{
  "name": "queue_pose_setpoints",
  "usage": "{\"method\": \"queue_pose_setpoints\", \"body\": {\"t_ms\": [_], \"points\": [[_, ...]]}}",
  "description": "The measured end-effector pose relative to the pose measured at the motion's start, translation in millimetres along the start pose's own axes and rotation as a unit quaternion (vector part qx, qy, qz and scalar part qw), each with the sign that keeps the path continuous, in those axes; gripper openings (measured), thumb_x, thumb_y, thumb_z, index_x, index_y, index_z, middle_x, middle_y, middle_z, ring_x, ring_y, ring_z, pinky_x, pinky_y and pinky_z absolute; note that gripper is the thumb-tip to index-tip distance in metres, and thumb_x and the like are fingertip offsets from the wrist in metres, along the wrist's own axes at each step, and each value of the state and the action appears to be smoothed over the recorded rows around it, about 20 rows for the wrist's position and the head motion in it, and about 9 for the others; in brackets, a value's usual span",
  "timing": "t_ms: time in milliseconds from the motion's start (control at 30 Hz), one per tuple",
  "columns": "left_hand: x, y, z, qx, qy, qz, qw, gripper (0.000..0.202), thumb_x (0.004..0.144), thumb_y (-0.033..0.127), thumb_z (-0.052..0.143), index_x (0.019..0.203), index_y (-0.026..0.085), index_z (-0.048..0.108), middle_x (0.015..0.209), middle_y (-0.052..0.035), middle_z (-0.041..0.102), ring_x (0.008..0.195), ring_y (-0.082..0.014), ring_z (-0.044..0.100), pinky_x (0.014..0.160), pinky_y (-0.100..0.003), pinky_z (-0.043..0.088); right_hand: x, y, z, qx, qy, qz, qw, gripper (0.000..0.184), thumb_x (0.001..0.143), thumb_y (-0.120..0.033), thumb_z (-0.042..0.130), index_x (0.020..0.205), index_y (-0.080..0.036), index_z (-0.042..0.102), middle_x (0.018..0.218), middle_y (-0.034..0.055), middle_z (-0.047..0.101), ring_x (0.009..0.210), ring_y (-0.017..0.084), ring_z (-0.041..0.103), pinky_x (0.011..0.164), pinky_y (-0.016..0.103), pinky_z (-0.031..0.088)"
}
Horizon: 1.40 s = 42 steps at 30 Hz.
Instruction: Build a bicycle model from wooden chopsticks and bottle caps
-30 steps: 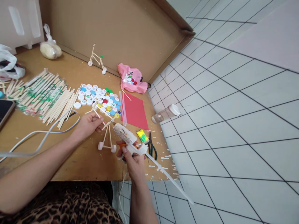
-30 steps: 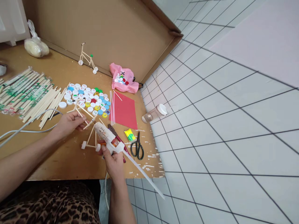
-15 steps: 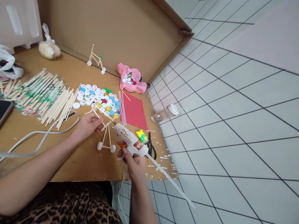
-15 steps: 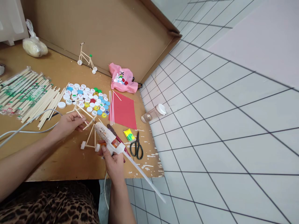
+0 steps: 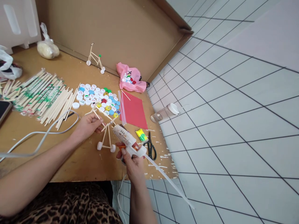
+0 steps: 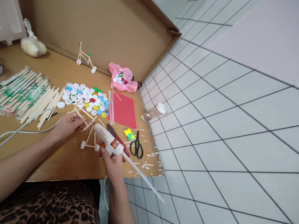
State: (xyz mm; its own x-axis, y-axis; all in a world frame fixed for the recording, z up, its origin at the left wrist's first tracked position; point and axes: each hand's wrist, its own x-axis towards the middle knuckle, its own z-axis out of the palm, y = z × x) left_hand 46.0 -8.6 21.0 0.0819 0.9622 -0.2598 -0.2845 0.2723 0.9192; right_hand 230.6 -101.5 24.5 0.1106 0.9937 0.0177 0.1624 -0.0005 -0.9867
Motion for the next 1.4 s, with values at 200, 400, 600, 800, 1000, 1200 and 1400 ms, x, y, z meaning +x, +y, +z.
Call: {"method": "queue_pose_setpoints", "body": {"t_ms": [200, 400, 600, 800, 1000, 1200, 1400], "points": [[1, 1, -0.2, -0.01, 0.002, 0.001, 1.0, 0.034, 0.052, 0.042, 0.08, 0.064, 0.019, 0.058, 0.057, -0.0011, 0.07, 0.046, -0.0139, 0.06, 0.046, -0.024, 0.048, -3, -7, -4, -0.004, -0.022, 0.022, 1.0, 0.032, 0.076, -0.05, 0.07, 0.089, -0.021, 0.069, 0.067, 0.0018, 0.066, 0.053, 0.014, 0.054, 0.05, 0.026, 0.044], [-1, 6, -2.8, -0.011, -0.048, -0.059, 0.997, 0.028, 0.056, 0.035, 0.08, 0.065, 0.017, 0.061, 0.061, -0.0028, 0.071, 0.047, -0.0139, 0.063, 0.044, -0.022, 0.045, 4, -21, -17, 0.079, -0.022, 0.016, 0.996, 0.038, 0.071, -0.055, 0.073, 0.083, -0.02, 0.065, 0.076, 0.0048, 0.071, 0.046, 0.013, 0.053, 0.047, 0.028, 0.041], [-3, 8, -5.5, -0.045, -0.127, -0.137, 0.981, 0.029, 0.053, 0.029, 0.084, 0.065, 0.016, 0.061, 0.055, -0.0008, 0.067, 0.044, -0.0108, 0.06, 0.038, -0.016, 0.035, 11, -23, -23, 0.15, -0.076, 0.046, 0.985, 0.044, 0.066, -0.053, 0.078, 0.092, -0.021, 0.063, 0.079, 0.0058, 0.073, 0.046, 0.015, 0.057, 0.045, 0.028, 0.041], [-6, 11, -8.5, -0.047, -0.209, -0.172, 0.961, 0.036, 0.048, 0.031, 0.087, 0.07, 0.014, 0.064, 0.054, 0.0003, 0.066, 0.04, -0.0086, 0.055, 0.033, -0.014, 0.028, 14, -14, -22, 0.172, -0.119, 0.082, 0.974, 0.052, 0.065, -0.054, 0.078, 0.098, -0.017, 0.064, 0.079, 0.0081, 0.074, 0.047, 0.014, 0.056, 0.044, 0.027, 0.04], [-7, 10, -9.6, -0.048, -0.235, -0.172, 0.956, 0.036, 0.048, 0.03, 0.086, 0.071, 0.014, 0.063, 0.055, 0.0, 0.066, 0.038, -0.0081, 0.053, 0.034, -0.015, 0.029, 14, -12, -20, 0.18, -0.147, 0.086, 0.969, 0.054, 0.068, -0.055, 0.076, 0.104, -0.018, 0.062, 0.079, 0.0067, 0.072, 0.046, 0.013, 0.054, 0.045, 0.026, 0.038], [-7, 10, -10.5, -0.047, -0.255, -0.168, 0.951, 0.031, 0.053, 0.027, 0.083, 0.073, 0.014, 0.064, 0.057, -0.0007, 0.066, 0.039, -0.0081, 0.052, 0.034, -0.016, 0.026, 11, -6, -20, 0.198, -0.159, 0.091, 0.963, 0.048, 0.069, -0.052, 0.076, 0.099, -0.018, 0.062, 0.077, 0.0051, 0.071, 0.042, 0.01, 0.051, 0.043, 0.024, 0.035], [-6, 9, -12.2, -0.045, -0.265, -0.17, 0.948, 0.033, 0.053, 0.029, 0.084, 0.075, 0.014, 0.065, 0.059, -0.0007, 0.067, 0.039, -0.0076, 0.052, 0.034, -0.016, 0.026, 9, -5, -19, 0.199, -0.159, 0.101, 0.962, 0.045, 0.069, -0.052, 0.077, 0.095, -0.019, 0.062, 0.076, 0.0048, 0.071, 0.042, 0.01, 0.052, 0.042, 0.024, 0.036]]}}
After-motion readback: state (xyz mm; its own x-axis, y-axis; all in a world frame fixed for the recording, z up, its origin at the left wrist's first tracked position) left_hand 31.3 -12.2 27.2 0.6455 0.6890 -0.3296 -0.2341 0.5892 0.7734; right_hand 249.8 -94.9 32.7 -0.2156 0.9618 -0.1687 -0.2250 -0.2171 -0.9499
